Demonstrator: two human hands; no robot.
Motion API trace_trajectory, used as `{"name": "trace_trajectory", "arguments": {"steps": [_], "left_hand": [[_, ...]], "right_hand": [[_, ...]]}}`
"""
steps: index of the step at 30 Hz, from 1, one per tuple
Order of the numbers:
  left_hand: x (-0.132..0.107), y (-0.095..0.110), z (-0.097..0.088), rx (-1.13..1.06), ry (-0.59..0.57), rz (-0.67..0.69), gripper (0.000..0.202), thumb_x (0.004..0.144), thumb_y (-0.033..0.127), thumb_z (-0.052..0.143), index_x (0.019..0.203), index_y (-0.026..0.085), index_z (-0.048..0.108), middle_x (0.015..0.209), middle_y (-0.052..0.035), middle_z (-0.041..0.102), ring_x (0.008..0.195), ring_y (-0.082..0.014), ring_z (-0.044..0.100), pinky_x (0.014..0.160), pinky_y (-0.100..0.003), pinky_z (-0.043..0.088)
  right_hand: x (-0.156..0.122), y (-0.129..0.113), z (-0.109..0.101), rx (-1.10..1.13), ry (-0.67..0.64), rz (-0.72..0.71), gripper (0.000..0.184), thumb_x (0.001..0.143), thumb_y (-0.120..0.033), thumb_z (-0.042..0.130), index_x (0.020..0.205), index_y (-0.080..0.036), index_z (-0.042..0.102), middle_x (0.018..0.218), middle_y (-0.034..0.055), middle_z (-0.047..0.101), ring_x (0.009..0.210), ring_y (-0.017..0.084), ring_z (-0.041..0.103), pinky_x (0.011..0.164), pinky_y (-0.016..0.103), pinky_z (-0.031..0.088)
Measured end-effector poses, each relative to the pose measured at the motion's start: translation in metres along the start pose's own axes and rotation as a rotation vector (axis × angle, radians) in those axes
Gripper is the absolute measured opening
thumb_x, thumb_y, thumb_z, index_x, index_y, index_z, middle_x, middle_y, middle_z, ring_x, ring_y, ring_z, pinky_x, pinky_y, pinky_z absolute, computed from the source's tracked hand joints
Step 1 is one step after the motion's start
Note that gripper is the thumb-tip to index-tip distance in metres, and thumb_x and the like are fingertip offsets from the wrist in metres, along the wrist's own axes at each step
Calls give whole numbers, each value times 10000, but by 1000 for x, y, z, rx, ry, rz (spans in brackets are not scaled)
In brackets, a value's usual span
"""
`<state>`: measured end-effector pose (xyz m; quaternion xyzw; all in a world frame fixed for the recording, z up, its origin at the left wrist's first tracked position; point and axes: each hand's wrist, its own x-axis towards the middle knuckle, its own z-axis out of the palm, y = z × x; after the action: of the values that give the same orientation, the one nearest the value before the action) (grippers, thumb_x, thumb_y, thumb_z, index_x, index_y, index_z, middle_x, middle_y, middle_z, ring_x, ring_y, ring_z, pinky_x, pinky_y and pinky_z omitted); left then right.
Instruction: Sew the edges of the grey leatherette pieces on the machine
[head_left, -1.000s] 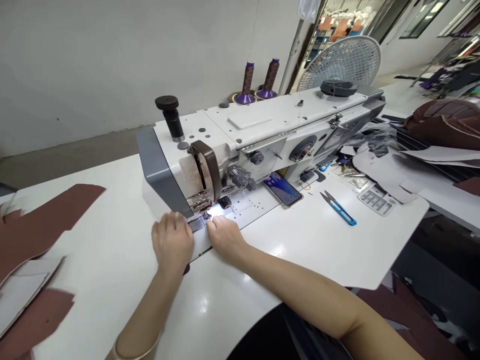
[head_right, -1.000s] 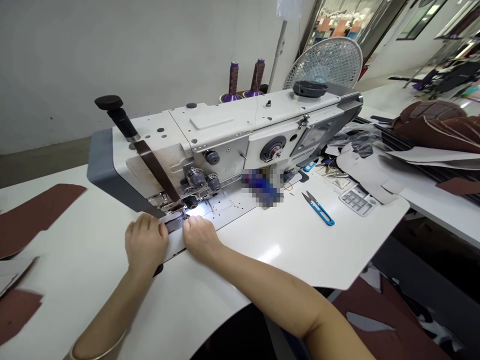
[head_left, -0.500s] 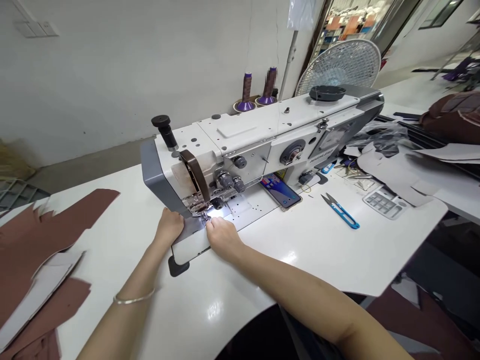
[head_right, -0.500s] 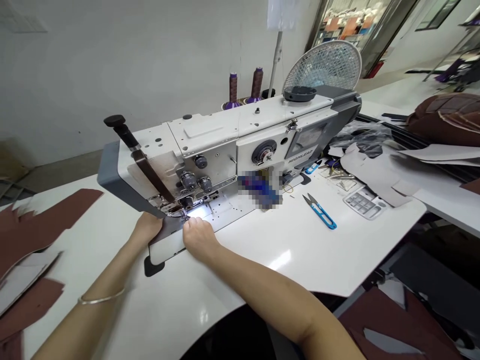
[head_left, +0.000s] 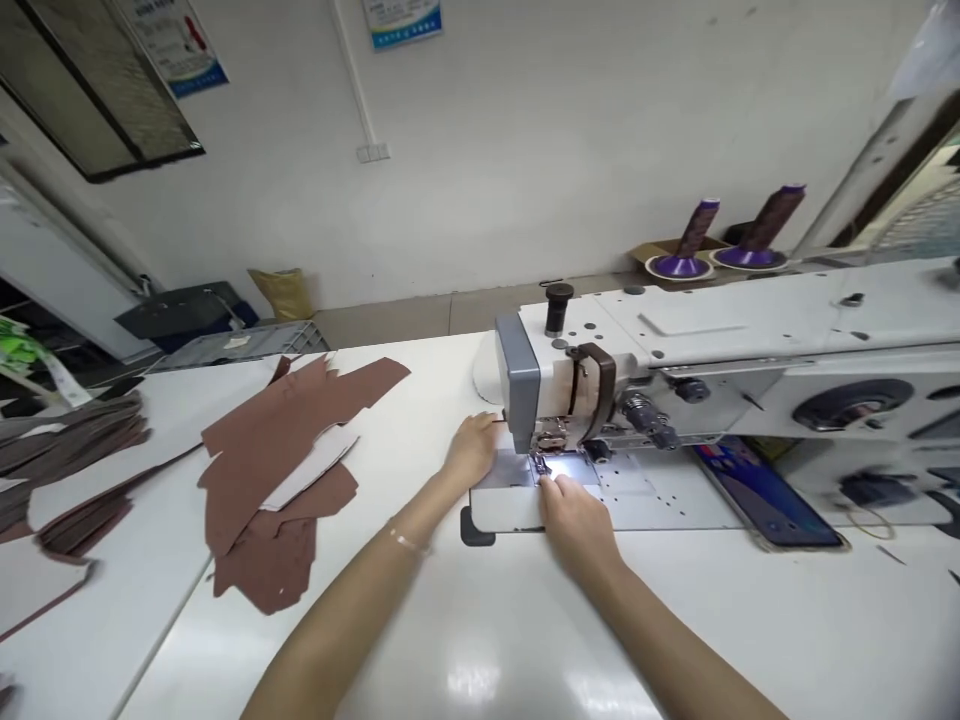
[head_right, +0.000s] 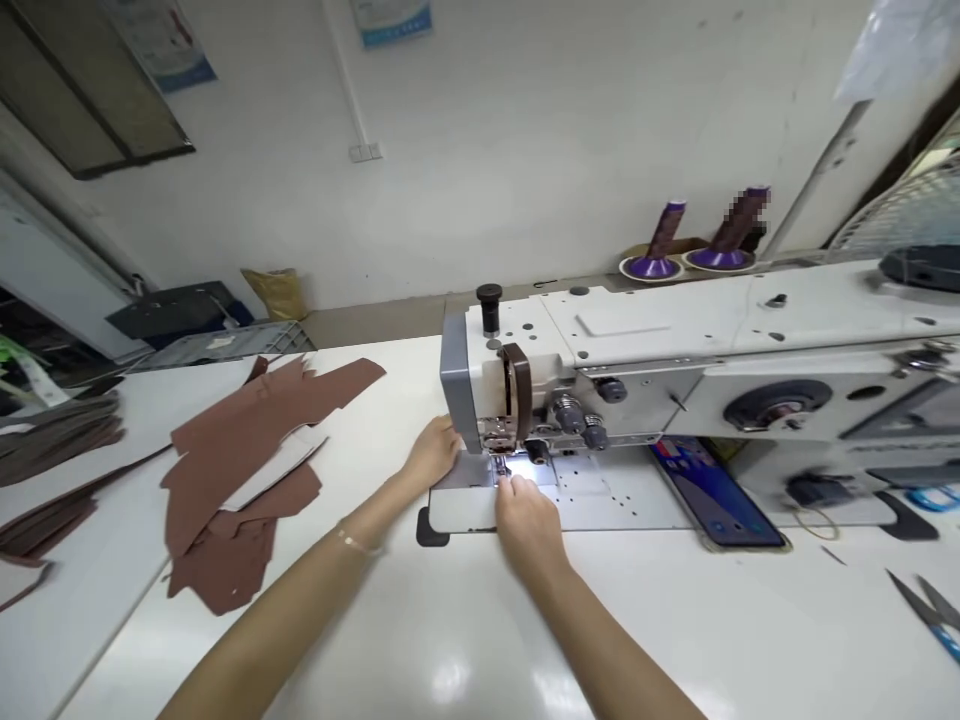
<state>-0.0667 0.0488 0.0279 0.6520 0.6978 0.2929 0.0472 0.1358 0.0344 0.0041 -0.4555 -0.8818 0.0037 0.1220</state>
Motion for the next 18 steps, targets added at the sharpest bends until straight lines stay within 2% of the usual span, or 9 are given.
{"name": "trace_trajectory", "arguments": {"steps": [2,5,7,9,11,13,16,18], "left_hand": [[-28,-32,-36,96,85,-85,327,805,119,423,1041,174,643,1185,-92,626,1167,-198,518,1067,-383,342],[-76,-90,-111,235,267,-285,402,837,149,321,1139,88,580,1255,-186,555,1243,-273,442,1083,-500,278],[-105,-125,-158,321,349,-421,438,832,220,362,1184,25,537,1313,-253,478,1312,-351,335,1089,-576,193],[-128,-151,-193,385,200,-583,471,804,297,432,1173,30,550,1313,-254,482,1298,-374,352,1073,-552,244],[-139,-166,-214,341,102,-644,397,771,299,472,1077,93,621,1258,-206,554,1244,-352,434,1049,-503,310],[-136,-174,-227,242,108,-667,294,736,233,484,949,150,669,1132,-158,643,1157,-318,523,1021,-467,353],[-114,-175,-245,39,244,-734,219,660,143,511,799,164,679,874,-126,702,1014,-302,608,954,-443,419],[-95,-167,-259,-169,411,-758,192,625,125,549,771,155,670,755,-94,694,922,-293,637,878,-421,478]], "right_hand": [[-1,-1,-1,4,-17,4,161,889,-115,423,850,-180,564,748,29,533,674,152,478,522,276,178],[-1,-2,-3,0,-40,16,172,892,-117,417,855,-184,571,750,25,538,676,153,488,516,268,183],[-1,-3,-4,-11,-45,21,174,891,-119,419,857,-186,576,761,27,544,686,154,498,514,267,188],[0,-4,-4,-25,-47,24,172,892,-126,422,859,-188,579,767,28,548,689,155,505,513,266,193],[0,-4,-3,-31,-46,24,173,897,-138,420,864,-187,583,774,31,552,695,158,514,513,265,198],[0,-4,-2,-30,-41,27,177,904,-154,416,869,-188,586,783,34,558,710,160,526,515,263,207],[-1,-4,0,-29,-26,30,181,910,-164,414,887,-193,591,797,36,569,737,160,542,525,259,225],[-2,-4,0,-27,-16,27,193,912,-166,407,903,-194,598,797,38,577,738,164,549,526,259,234]]}}
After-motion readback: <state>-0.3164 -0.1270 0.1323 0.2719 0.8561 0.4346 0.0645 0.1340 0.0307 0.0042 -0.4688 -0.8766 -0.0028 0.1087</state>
